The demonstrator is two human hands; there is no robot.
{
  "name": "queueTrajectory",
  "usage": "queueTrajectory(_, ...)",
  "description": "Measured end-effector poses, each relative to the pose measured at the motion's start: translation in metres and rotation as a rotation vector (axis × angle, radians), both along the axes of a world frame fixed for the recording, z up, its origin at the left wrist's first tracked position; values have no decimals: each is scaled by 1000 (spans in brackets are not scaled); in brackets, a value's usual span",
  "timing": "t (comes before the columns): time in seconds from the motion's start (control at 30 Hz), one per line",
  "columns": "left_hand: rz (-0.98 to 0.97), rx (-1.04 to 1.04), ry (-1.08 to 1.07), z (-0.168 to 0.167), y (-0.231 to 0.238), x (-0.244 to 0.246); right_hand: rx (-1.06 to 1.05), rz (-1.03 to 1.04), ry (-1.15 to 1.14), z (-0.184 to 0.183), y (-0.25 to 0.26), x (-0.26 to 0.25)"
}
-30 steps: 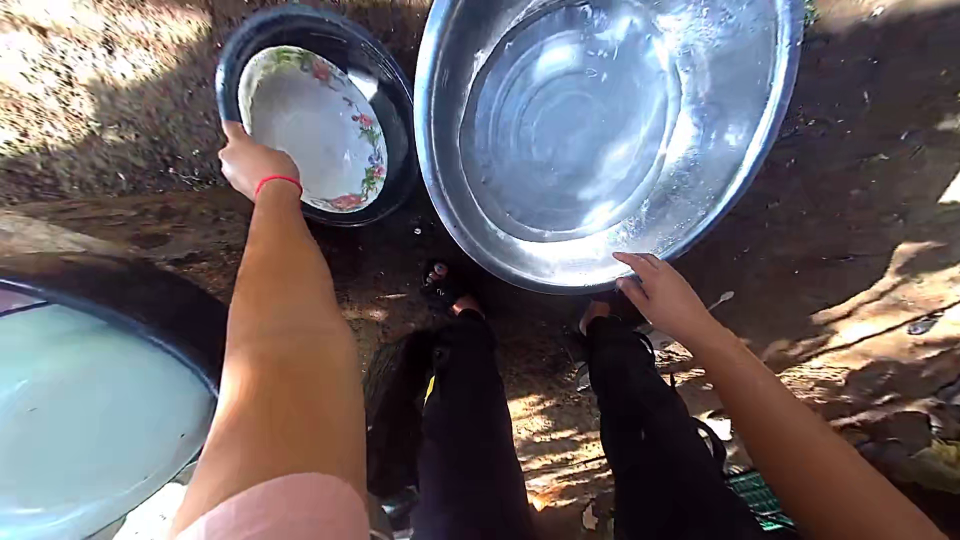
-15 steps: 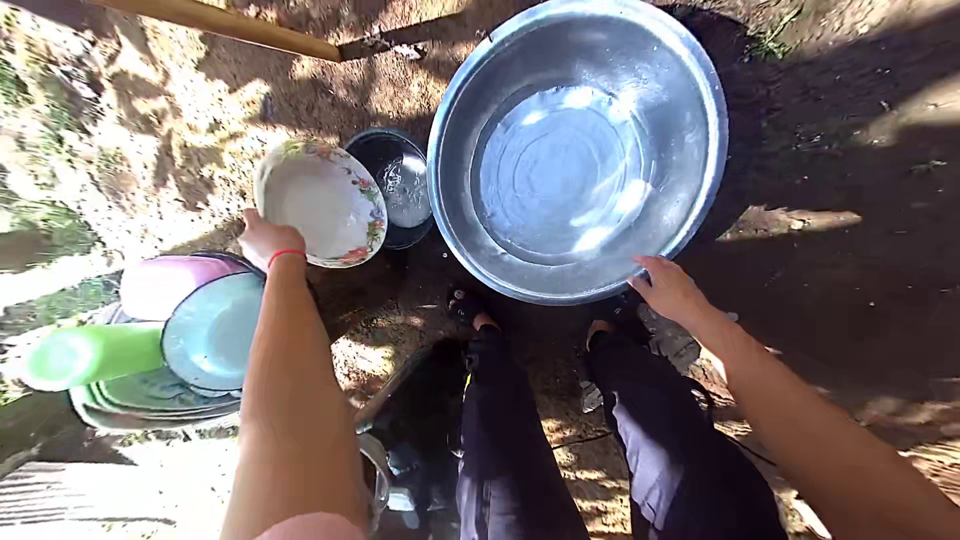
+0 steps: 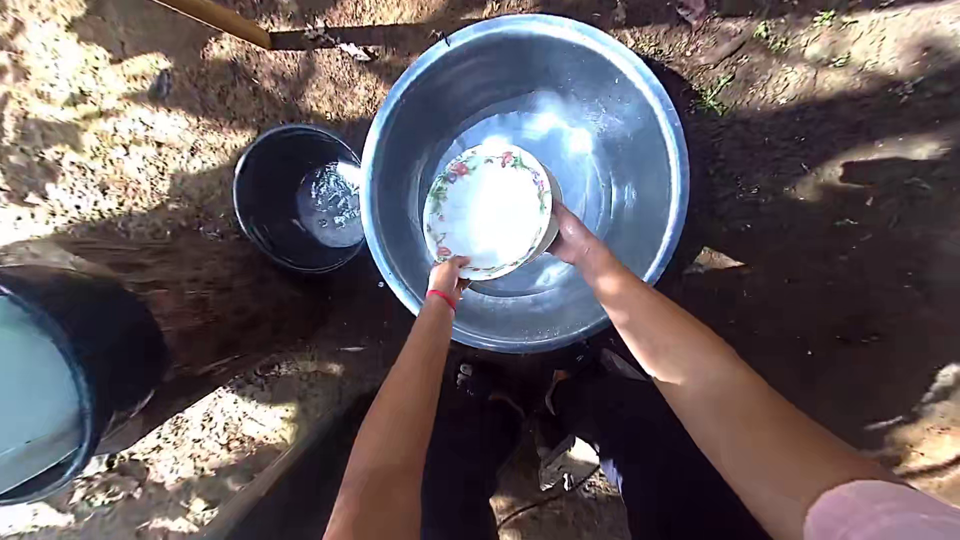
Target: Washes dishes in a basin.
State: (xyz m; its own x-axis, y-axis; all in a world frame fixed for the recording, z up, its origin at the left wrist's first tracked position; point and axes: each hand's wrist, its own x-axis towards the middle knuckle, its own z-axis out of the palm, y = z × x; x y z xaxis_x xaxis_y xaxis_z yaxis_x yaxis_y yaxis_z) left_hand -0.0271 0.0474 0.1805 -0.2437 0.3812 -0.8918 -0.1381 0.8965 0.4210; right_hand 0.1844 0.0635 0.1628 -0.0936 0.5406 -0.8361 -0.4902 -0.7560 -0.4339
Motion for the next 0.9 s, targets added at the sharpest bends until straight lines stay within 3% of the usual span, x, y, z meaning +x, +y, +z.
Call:
queueTrajectory(0.13,-87,24,-102,-51,20,24,83,-65,-226,-36,11,28)
queueTrajectory(0.3,-150,179,-199,-57,58,9,238,-72,-439,-43,32,60)
queueTrajectory(0.4,-199,324,-3,-53,87,-29,295,-74,-591,-42,41,82)
queueTrajectory(0.5,-445,505,404,-48,112,-61,332,-70,-744,-42,43,106)
queueTrajectory(0.57,-649,528,642,-39,114,-56,320,-58,-842,-41,43,120)
queueTrajectory(0.63,-770,488,737,-40,111,-37,310,-31,-923,-44,47,130)
queueTrajectory(0.73,-768,425,560,-78,104,-10,320,-38,-941,-51,47,146)
queueTrajectory(0.83,-573,358,289,-148,92,7,294,-98,-921,-50,46,154)
queueTrajectory(0.9,-465,272,263,-177,75,23,325,-139,-914,-47,45,159)
